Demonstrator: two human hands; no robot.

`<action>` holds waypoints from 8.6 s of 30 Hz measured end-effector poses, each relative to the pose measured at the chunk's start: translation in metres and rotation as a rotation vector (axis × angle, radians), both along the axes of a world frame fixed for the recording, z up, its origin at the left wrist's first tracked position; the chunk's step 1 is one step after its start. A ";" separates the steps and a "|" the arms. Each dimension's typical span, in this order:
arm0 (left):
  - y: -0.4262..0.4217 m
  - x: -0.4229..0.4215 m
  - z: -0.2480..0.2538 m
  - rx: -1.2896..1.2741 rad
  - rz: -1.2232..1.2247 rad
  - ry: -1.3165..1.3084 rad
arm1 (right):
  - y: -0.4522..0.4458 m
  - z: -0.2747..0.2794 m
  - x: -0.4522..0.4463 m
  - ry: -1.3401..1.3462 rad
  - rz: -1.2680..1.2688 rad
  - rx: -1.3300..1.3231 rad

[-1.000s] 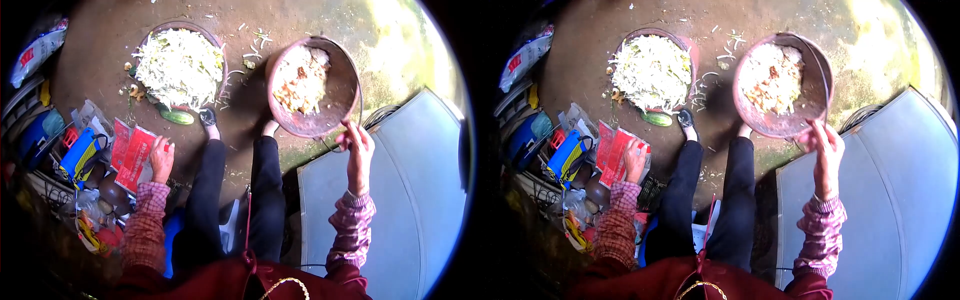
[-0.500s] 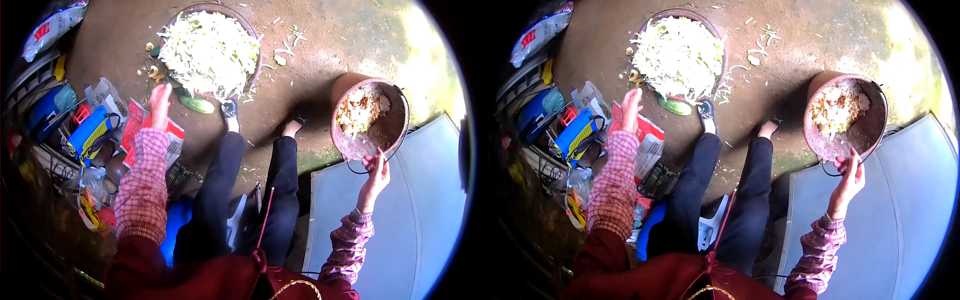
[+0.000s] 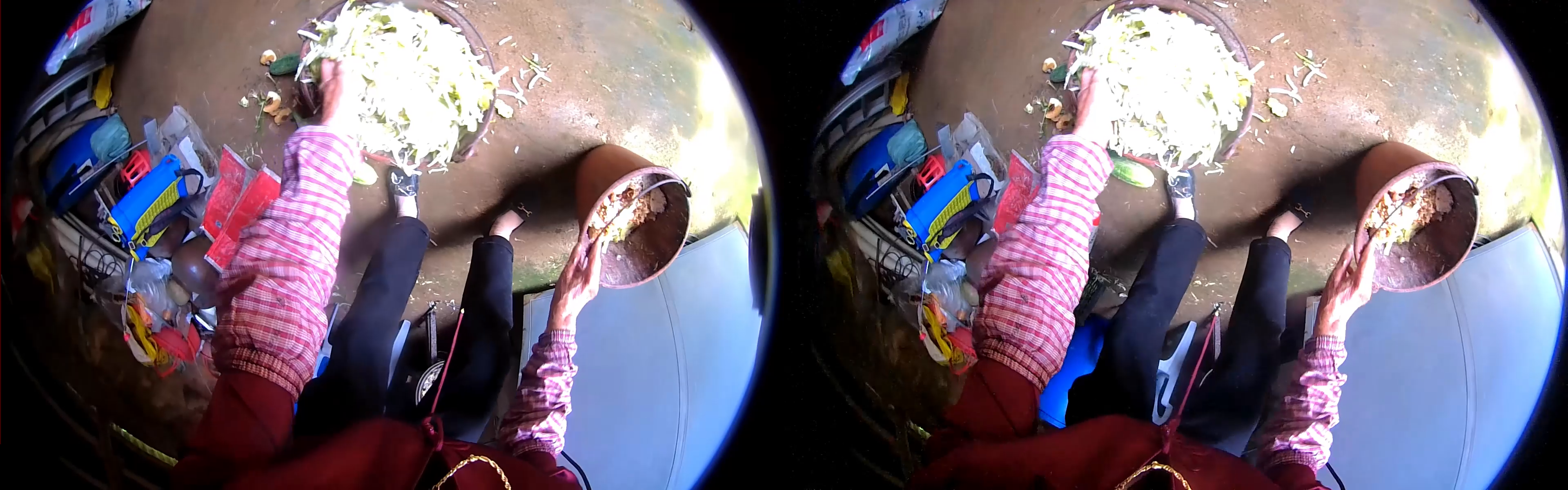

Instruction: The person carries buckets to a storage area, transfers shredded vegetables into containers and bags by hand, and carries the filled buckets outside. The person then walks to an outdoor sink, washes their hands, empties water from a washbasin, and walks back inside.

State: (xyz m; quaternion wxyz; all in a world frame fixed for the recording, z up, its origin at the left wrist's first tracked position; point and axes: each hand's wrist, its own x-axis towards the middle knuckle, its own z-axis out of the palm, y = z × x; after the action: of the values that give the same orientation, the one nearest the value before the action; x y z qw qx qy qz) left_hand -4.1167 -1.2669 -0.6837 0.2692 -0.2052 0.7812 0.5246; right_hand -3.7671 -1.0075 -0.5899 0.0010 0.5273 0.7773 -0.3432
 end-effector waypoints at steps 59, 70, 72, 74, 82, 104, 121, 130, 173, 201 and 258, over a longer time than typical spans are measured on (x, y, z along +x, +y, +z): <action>-0.070 0.243 -0.276 0.089 0.774 -0.612 | -0.063 -0.047 -0.043 0.413 -0.987 -1.360; 0.050 0.181 -0.278 0.098 0.352 -0.511 | -0.055 -0.048 -0.051 0.377 -0.988 -1.380; 0.080 0.184 -0.271 0.165 0.300 -0.469 | -0.056 -0.050 -0.053 0.373 -0.983 -1.384; 0.124 0.192 -0.236 0.223 0.315 -0.250 | -0.057 -0.052 -0.053 0.377 -0.973 -1.381; 0.161 0.172 -0.223 -0.182 -0.509 0.185 | -0.050 -0.055 -0.053 0.424 -1.055 -1.302; 0.186 0.207 -0.211 -0.679 -1.520 0.729 | -0.010 -0.060 -0.035 0.510 -1.272 -1.194; 0.201 0.207 -0.210 -0.803 -1.378 0.432 | -0.003 -0.058 -0.032 0.500 -1.256 -1.199; 0.206 0.212 -0.228 -0.673 -1.439 0.461 | -0.005 -0.058 -0.029 0.504 -1.238 -1.189; 0.198 0.175 -0.184 -0.699 -1.413 0.276 | -0.010 -0.062 -0.007 0.607 -1.406 -1.224; 0.144 0.248 -0.191 -0.202 -0.575 0.311 | -0.020 -0.065 -0.009 0.605 -1.287 -1.151; -0.095 0.016 0.034 -0.549 -0.282 0.330 | -0.077 -0.054 -0.051 0.608 -1.112 -1.214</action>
State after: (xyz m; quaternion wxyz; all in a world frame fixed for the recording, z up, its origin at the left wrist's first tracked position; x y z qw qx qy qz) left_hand -4.1009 -1.3622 -0.6496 0.1441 -0.0724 0.9468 0.2785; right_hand -3.8181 -1.0846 -0.6439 -0.0934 0.6238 0.0577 -0.7739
